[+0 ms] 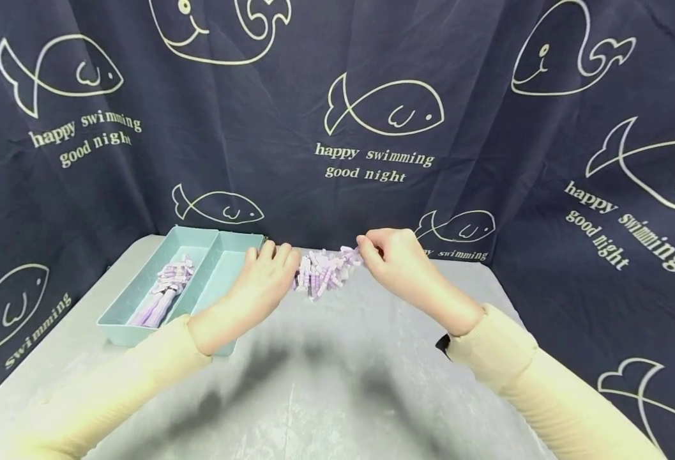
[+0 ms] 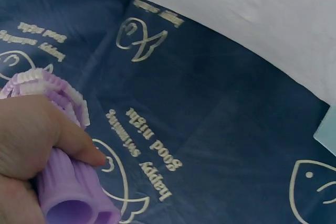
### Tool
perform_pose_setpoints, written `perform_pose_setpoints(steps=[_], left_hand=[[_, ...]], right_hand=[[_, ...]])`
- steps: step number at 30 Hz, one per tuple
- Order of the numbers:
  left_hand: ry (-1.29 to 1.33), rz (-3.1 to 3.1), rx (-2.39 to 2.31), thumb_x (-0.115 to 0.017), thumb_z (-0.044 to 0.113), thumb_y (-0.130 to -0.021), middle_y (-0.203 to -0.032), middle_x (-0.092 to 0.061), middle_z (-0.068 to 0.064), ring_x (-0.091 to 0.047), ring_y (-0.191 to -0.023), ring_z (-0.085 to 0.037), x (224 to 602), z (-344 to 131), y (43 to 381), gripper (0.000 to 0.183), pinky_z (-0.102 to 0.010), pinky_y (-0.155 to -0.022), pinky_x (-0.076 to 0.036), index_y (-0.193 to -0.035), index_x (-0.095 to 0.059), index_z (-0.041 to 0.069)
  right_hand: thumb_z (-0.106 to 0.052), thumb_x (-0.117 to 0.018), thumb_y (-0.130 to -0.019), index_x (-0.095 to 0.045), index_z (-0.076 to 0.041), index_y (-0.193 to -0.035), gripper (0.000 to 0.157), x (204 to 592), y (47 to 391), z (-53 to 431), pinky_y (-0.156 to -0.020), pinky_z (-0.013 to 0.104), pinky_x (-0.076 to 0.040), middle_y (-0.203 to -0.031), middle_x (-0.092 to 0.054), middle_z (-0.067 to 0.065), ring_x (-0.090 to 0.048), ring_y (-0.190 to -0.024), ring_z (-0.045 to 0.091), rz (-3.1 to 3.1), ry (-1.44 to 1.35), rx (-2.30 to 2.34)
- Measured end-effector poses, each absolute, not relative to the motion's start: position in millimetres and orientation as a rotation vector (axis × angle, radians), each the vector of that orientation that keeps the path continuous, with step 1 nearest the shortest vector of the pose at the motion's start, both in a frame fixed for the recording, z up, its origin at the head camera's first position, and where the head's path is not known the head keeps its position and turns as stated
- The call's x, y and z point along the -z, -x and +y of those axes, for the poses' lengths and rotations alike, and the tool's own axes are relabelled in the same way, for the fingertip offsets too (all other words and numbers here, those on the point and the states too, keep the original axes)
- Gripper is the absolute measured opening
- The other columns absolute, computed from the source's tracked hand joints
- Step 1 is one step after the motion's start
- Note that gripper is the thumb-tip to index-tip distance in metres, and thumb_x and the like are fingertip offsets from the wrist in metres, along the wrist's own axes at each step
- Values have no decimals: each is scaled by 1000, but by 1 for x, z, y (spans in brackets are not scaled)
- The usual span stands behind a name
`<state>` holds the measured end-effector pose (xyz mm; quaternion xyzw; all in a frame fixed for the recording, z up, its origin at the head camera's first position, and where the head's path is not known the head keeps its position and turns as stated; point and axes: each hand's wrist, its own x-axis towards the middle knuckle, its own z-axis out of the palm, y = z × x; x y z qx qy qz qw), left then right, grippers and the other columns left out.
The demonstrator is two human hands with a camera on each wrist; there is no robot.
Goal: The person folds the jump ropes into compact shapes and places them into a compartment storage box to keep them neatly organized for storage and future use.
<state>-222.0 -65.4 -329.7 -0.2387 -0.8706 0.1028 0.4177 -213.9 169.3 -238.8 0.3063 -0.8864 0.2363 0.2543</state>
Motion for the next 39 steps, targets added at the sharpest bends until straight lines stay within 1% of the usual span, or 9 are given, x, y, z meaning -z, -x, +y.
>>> perform_pose_setpoints(steps=[4,11,15,18,20,25,27,32,39], left_hand=[[632,-2218,-223,-53,5,-82,-83,-46,-6,-43,-74,-25,330,-67,220,14,-38,-60,-34,-96,-49,7],[610,-2331,-141,-62,7,-74,-85,-46,-7,-44,-78,-26,332,-73,221,27,-37,-62,-33,-97,-49,6],[563,-2366,-94,-66,14,-73,-85,-49,-8,-46,-82,-27,328,-77,221,31,-37,-64,-34,-98,-50,6],[508,-2398,-70,-70,21,-71,-83,-52,-8,-48,-83,-28,323,-81,222,37,-37,-63,-34,-97,-49,6],[473,-2421,-39,-70,23,-70,-82,-53,-10,-48,-82,-29,321,-85,224,38,-38,-63,-34,-95,-49,5],[359,-2504,76,-68,26,-71,-84,-54,-14,-48,-84,-32,320,-99,231,39,-43,-64,-35,-94,-47,2],[303,-2550,107,-68,28,-71,-86,-53,-16,-49,-86,-34,320,-105,234,43,-45,-67,-36,-96,-46,1],[167,-2638,149,-66,32,-72,-92,-53,-19,-49,-93,-37,325,-119,243,50,-49,-74,-38,-101,-45,-2],[34,-2612,188,-67,27,-74,-94,-52,-24,-49,-91,-39,340,-139,254,49,-49,-69,-40,-102,-44,-5]], right_hand=[[-10,-52,-91,-38,-15,-56,39,235,214,171,-49,22,-27,-56,-33,-8,-32,-50,6,-2362,-885,-671],[-7,-54,-89,-48,-18,-61,31,244,216,177,-54,19,-30,-61,-38,-9,-37,-56,6,-2335,-938,-656],[-10,-57,-90,-61,-14,-77,14,252,220,182,-57,18,-33,-67,-46,-7,-42,-61,7,-2336,-881,-651],[-12,-59,-90,-63,-12,-89,4,258,222,187,-60,18,-35,-73,-50,-6,-46,-65,9,-2337,-845,-652],[-11,-59,-89,-63,-11,-92,5,261,223,190,-62,17,-35,-75,-51,-6,-47,-67,10,-2329,-827,-646],[-10,-60,-87,-62,-8,-97,10,271,227,198,-69,23,-43,-81,-53,-2,-52,-73,11,-2325,-776,-598],[-10,-60,-87,-61,-8,-99,12,275,229,201,-71,27,-44,-83,-54,-1,-52,-75,12,-2324,-751,-583],[-12,-59,-87,-61,-8,-99,12,291,237,211,-70,30,-39,-84,-55,2,-49,-76,14,-2329,-709,-573],[-14,-60,-83,-60,-4,-98,18,321,251,217,-74,41,-41,-89,-58,10,-53,-84,25,-2238,-768,-469]])
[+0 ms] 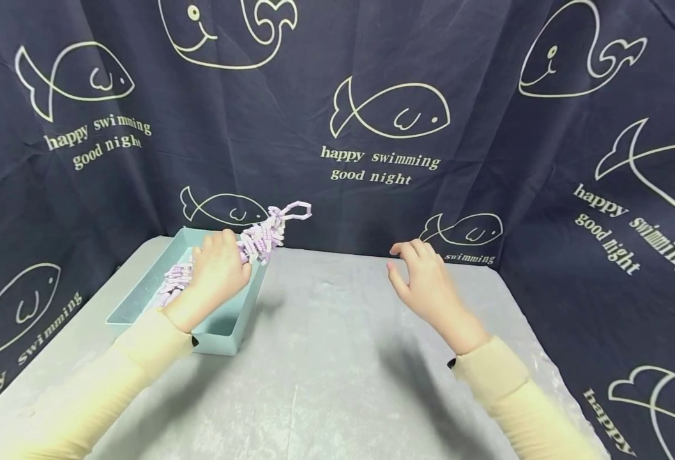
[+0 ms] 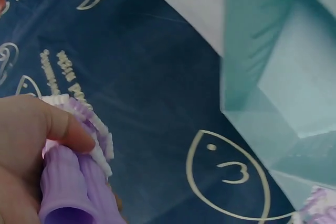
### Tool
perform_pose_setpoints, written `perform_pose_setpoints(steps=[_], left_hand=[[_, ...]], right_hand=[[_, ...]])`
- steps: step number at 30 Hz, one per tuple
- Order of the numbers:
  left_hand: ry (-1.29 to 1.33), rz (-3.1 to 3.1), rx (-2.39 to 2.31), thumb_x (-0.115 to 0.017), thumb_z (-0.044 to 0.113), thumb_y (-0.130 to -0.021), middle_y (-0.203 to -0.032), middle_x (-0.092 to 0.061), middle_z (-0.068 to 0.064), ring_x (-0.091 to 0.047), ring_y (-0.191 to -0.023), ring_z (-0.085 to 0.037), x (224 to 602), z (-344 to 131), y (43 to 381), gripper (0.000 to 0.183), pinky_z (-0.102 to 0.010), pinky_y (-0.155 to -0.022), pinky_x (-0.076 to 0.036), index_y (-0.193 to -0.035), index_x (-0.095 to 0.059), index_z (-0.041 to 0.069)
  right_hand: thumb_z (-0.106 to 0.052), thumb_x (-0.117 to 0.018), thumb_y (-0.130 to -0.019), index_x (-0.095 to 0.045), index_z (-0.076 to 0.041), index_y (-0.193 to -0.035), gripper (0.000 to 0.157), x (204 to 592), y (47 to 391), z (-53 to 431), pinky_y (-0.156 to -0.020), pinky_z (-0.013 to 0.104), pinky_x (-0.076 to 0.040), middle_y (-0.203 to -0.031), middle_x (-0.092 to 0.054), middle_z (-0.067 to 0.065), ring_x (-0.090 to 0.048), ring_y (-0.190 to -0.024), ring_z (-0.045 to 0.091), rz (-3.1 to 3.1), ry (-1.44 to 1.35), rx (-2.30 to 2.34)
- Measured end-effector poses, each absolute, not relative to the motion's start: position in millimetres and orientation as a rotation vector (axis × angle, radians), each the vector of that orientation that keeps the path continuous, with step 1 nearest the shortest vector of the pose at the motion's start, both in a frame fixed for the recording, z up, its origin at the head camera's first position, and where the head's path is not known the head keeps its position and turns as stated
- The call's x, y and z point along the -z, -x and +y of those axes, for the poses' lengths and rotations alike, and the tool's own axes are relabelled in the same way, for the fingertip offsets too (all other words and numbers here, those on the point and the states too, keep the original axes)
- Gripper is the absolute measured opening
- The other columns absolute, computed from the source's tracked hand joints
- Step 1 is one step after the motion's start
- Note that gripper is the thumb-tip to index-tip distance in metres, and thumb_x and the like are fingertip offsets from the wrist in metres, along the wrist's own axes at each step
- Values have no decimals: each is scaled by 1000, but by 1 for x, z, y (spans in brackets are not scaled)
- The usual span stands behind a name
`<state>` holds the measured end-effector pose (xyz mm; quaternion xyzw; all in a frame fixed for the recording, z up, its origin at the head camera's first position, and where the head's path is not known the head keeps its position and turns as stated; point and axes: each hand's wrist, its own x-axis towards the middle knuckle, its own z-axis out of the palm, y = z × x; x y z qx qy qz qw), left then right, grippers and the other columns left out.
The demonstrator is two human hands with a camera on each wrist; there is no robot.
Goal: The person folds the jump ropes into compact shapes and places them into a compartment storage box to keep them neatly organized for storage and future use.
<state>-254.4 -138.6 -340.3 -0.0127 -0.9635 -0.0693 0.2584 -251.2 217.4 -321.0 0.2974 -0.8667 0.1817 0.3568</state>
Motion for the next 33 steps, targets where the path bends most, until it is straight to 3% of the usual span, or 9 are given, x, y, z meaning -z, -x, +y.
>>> perform_pose_setpoints(steps=[8,16,25,33], left_hand=[[-211,-2717,235,-56,13,-78,-97,-50,-29,-49,-93,-43,359,-156,265,34,-54,-71,-41,-101,-41,-7],[-420,-2817,267,-50,13,-86,-101,-49,-32,-47,-97,-44,376,-163,271,29,-58,-75,-39,-103,-41,-8],[-593,-2937,288,-35,9,-95,-104,-47,-36,-45,-87,-43,401,-161,284,21,-52,-66,-38,-105,-37,-8],[-687,-2973,294,-33,5,-94,-103,-47,-36,-44,-83,-41,416,-153,288,20,-48,-61,-35,-107,-36,-10]], right_hand=[[-19,-58,-83,-59,-4,-98,21,350,259,223,-70,45,-41,-90,-58,10,-53,-82,30,-2234,-750,-365],[-22,-56,-82,-59,-5,-99,25,375,264,223,-67,49,-41,-92,-57,10,-55,-85,34,-2209,-787,-239],[-20,-58,-80,-60,-5,-100,25,402,262,212,-67,48,-43,-91,-57,8,-54,-81,32,-2230,-850,-219],[-18,-61,-79,-59,-8,-101,24,422,255,206,-66,45,-42,-93,-57,8,-54,-85,31,-2284,-871,-188]])
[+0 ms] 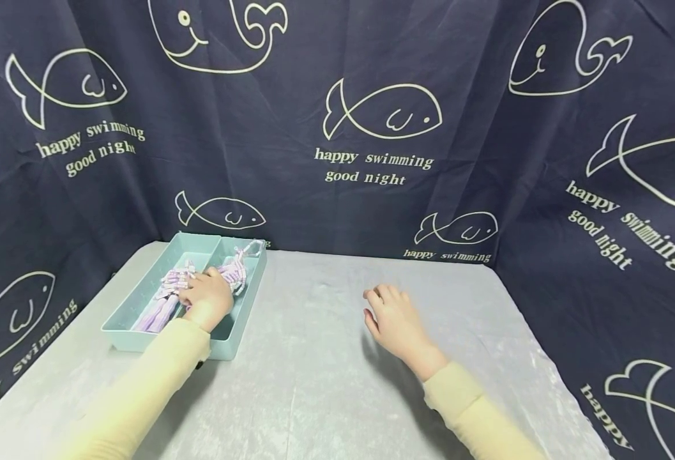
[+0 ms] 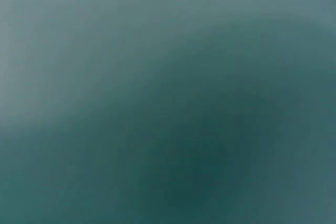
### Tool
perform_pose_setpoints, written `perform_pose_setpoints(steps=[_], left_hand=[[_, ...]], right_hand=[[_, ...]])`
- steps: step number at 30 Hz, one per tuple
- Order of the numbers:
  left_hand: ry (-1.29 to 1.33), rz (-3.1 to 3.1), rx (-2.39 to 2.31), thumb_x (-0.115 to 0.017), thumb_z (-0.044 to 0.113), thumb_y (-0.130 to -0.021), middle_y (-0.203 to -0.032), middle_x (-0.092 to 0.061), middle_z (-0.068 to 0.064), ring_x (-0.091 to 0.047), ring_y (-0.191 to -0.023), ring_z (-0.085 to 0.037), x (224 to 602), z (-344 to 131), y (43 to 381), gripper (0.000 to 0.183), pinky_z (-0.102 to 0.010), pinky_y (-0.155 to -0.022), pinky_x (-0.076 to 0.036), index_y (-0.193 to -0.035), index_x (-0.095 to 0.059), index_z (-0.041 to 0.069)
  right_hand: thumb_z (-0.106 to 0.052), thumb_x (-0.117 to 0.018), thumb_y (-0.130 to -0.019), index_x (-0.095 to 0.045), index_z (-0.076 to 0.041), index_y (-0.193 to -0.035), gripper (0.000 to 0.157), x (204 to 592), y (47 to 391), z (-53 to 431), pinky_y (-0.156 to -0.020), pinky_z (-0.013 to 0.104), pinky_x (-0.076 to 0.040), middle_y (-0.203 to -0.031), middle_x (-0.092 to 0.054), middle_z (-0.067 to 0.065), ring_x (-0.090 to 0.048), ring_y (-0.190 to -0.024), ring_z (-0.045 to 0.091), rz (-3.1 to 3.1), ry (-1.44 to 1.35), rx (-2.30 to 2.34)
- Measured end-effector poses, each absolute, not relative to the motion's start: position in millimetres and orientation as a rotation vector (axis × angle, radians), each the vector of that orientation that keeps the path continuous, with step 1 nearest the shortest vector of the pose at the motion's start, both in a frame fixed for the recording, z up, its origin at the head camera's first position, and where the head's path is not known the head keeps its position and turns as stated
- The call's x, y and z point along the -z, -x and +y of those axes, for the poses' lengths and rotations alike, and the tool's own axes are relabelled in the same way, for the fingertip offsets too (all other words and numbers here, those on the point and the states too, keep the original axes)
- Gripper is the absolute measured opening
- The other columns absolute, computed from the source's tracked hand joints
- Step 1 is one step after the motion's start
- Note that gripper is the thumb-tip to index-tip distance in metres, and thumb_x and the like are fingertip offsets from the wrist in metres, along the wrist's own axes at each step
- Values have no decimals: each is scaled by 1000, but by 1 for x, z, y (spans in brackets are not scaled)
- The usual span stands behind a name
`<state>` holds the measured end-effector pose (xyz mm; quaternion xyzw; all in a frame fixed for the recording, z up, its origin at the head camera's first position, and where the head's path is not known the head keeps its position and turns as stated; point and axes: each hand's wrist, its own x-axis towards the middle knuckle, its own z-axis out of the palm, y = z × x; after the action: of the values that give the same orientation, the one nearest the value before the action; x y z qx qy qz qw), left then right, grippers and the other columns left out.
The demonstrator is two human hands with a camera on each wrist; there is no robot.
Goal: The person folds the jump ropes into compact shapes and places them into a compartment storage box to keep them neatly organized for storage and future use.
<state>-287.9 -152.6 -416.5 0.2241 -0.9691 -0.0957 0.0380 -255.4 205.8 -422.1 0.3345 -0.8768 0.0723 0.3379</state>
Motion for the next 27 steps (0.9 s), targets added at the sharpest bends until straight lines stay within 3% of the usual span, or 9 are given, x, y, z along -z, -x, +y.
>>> perform_pose_setpoints(steps=[10,14,20,23,27], left_hand=[[-693,-3016,317,-30,4,-95,-98,-45,-34,-44,-80,-41,437,-152,293,17,-48,-57,-35,-106,-35,-8],[-638,-3068,359,-36,6,-93,-100,-43,-35,-44,-82,-43,436,-152,293,24,-50,-57,-37,-109,-34,-11],[-535,-3145,445,-57,28,-89,-112,-43,-37,-47,-97,-49,423,-155,287,55,-58,-68,-44,-119,-32,-11],[-449,-3151,455,-59,36,-88,-119,-44,-37,-47,-106,-51,410,-155,281,64,-61,-77,-44,-122,-33,-11],[-302,-3118,418,-56,36,-90,-118,-47,-35,-48,-109,-50,392,-152,270,61,-62,-82,-44,-121,-35,-12]], right_hand=[[-15,-59,-80,-59,-9,-103,24,430,244,204,-67,41,-40,-94,-55,6,-53,-87,27,-2308,-926,-183],[-13,-59,-79,-58,-8,-102,24,431,243,206,-68,41,-40,-93,-55,7,-53,-86,27,-2285,-936,-212],[-13,-60,-78,-58,-8,-102,24,428,241,208,-67,42,-41,-93,-55,6,-53,-86,27,-2289,-937,-251],[-13,-60,-78,-59,-8,-102,24,422,240,211,-68,43,-42,-93,-55,6,-54,-86,27,-2297,-924,-268],[-12,-61,-78,-59,-8,-101,24,411,237,213,-70,44,-44,-92,-56,6,-55,-86,29,-2298,-909,-275]])
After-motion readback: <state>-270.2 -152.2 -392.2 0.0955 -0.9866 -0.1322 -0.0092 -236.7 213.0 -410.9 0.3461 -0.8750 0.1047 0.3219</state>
